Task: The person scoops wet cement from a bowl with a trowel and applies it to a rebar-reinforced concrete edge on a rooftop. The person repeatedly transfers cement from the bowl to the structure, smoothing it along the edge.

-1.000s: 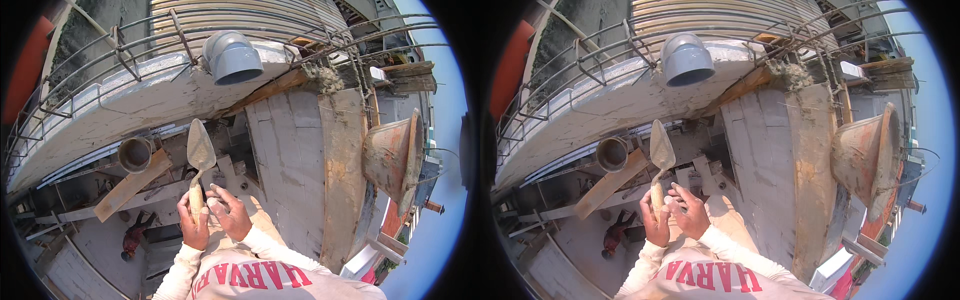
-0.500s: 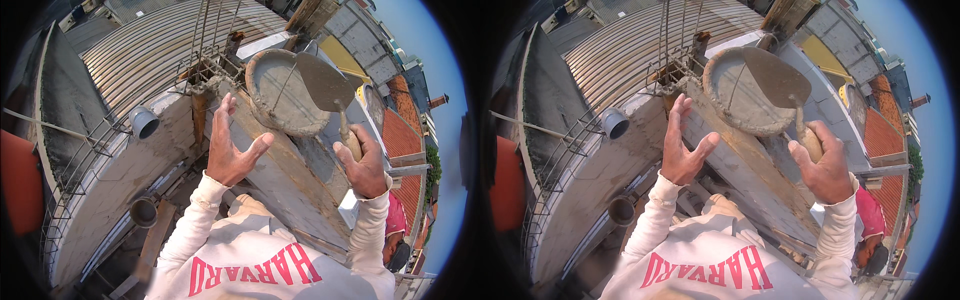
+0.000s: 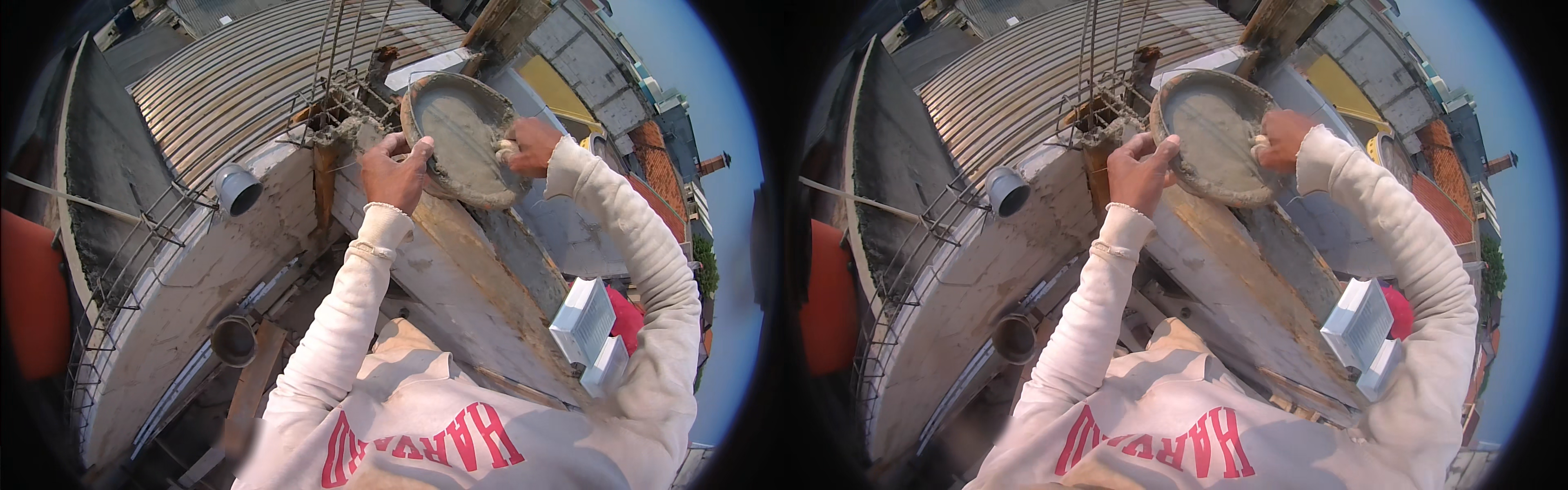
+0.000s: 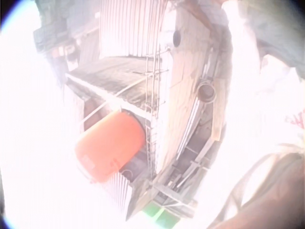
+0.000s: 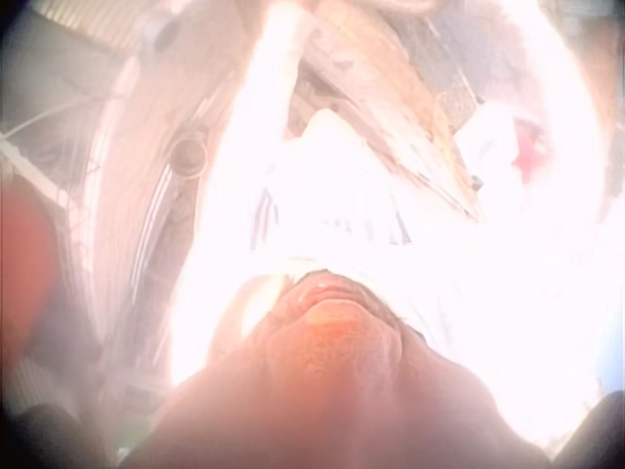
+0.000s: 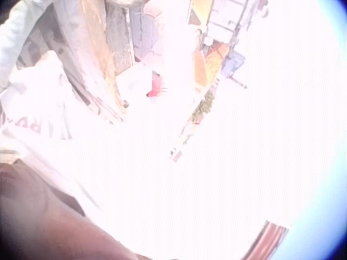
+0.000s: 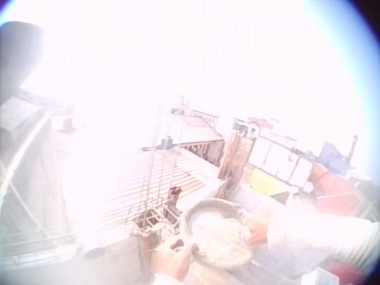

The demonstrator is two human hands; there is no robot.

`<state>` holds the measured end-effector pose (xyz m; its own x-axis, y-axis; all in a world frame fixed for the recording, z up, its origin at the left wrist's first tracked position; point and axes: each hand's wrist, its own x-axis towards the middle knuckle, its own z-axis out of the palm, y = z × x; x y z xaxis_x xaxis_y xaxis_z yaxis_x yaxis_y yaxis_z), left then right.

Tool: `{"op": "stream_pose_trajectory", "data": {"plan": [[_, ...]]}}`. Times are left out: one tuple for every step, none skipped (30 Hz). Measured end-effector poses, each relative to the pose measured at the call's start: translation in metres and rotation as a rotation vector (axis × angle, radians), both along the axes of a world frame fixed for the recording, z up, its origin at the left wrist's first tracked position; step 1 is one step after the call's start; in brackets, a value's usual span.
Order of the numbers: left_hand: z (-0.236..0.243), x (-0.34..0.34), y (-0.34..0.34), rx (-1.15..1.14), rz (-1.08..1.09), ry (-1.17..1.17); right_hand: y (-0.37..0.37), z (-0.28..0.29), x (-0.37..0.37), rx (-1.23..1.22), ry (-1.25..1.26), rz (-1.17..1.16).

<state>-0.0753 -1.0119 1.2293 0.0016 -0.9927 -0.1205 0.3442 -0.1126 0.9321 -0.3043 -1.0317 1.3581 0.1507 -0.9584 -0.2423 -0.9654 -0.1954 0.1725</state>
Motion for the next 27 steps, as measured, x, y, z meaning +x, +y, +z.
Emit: {"op": "stream_pose_trajectory", "data": {"plan": [[-0.002,-0.005,0.0,-0.005,-0.019,0.016,-0.002,-0.023,-0.02,-0.044,-0.119,0.069],[0.0,-0.003,0.001,-0.009,-0.014,0.019,-0.006,-0.027,-0.01,-0.086,-0.252,0.161],[0.002,-0.001,0.001,-0.012,-0.012,0.023,-0.009,-0.022,-0.005,0.037,-0.296,0.029],[0.003,0.001,0.001,0.002,-0.039,0.038,-0.008,-0.014,-0.002,0.16,-0.334,-0.107],[-0.002,0.003,0.0,0.005,-0.024,0.008,-0.003,-0.005,0.008,0.29,-0.372,-0.245],[-0.004,0.001,-0.002,-0.001,-0.02,-0.012,0.007,0.002,0.012,0.307,-0.473,-0.354],[-0.007,0.0,-0.005,-0.006,-0.017,-0.031,0.013,0.004,0.012,0.313,-0.521,-0.354],[-0.009,-0.002,-0.005,0.008,-0.04,-0.022,0.019,0.006,0.005,0.313,-0.569,-0.365],[-0.015,-0.006,-0.008,-0.017,-0.021,-0.003,0.023,0.007,0.0,0.312,-0.617,-0.377],[-0.022,-0.011,-0.011,-0.041,-0.003,0.017,0.023,0.005,-0.005,0.296,-0.617,-0.41],[-0.022,-0.007,-0.011,-0.06,0.02,0.023,0.026,0.006,-0.002,0.297,-0.649,-0.421],[-0.019,-0.004,-0.01,-0.049,0.008,-0.005,0.029,0.009,0.003,0.298,-0.681,-0.433],[-0.019,-0.006,-0.01,-0.048,0.004,-0.014,0.033,0.01,0.004,0.298,-0.713,-0.445],[-0.018,-0.006,-0.01,-0.048,0.003,-0.024,0.034,0.009,0.0,0.305,-0.736,-0.45],[-0.017,-0.006,-0.01,-0.048,0.003,-0.034,0.036,0.007,-0.006,0.311,-0.759,-0.456],[-0.017,-0.006,-0.009,-0.031,-0.016,0.01,0.038,0.006,-0.01,0.318,-0.781,-0.461],[-0.014,-0.004,-0.008,-0.016,-0.032,0.048,0.04,0.006,-0.01,0.309,-0.801,-0.482],[-0.012,-0.003,-0.008,-0.001,-0.047,0.088,0.043,0.008,-0.008,0.301,-0.821,-0.504],[-0.013,-0.003,-0.009,0.0,-0.042,0.094,0.046,0.009,-0.007,0.294,-0.84,-0.525],[-0.015,-0.003,-0.01,0.001,-0.036,0.104,0.049,0.008,-0.009,0.28,-0.884,-0.513],[-0.017,-0.004,-0.01,0.002,-0.029,0.115,0.052,0.008,-0.013,0.266,-0.928,-0.5],[-0.018,-0.004,-0.011,0.009,-0.021,0.131,0.054,0.007,-0.017,0.254,-0.971,-0.484],[-0.018,-0.004,-0.011,0.019,-0.015,0.149,0.055,0.01,-0.019,0.254,-0.999,-0.489],[-0.018,-0.004,-0.01,0.029,-0.005,0.166,0.056,0.015,-0.02,0.256,-1.026,-0.491],[-0.017,-0.004,-0.009,0.018,-0.025,0.144,0.057,0.021,-0.02,0.259,-1.053,-0.491],[-0.014,-0.001,-0.007,0.009,-0.041,0.12,0.056,0.025,-0.024,0.247,-1.043,-0.475],[-0.012,0.0,-0.004,0.0,-0.057,0.099,0.057,0.031,-0.03,0.233,-1.029,-0.46]]}}
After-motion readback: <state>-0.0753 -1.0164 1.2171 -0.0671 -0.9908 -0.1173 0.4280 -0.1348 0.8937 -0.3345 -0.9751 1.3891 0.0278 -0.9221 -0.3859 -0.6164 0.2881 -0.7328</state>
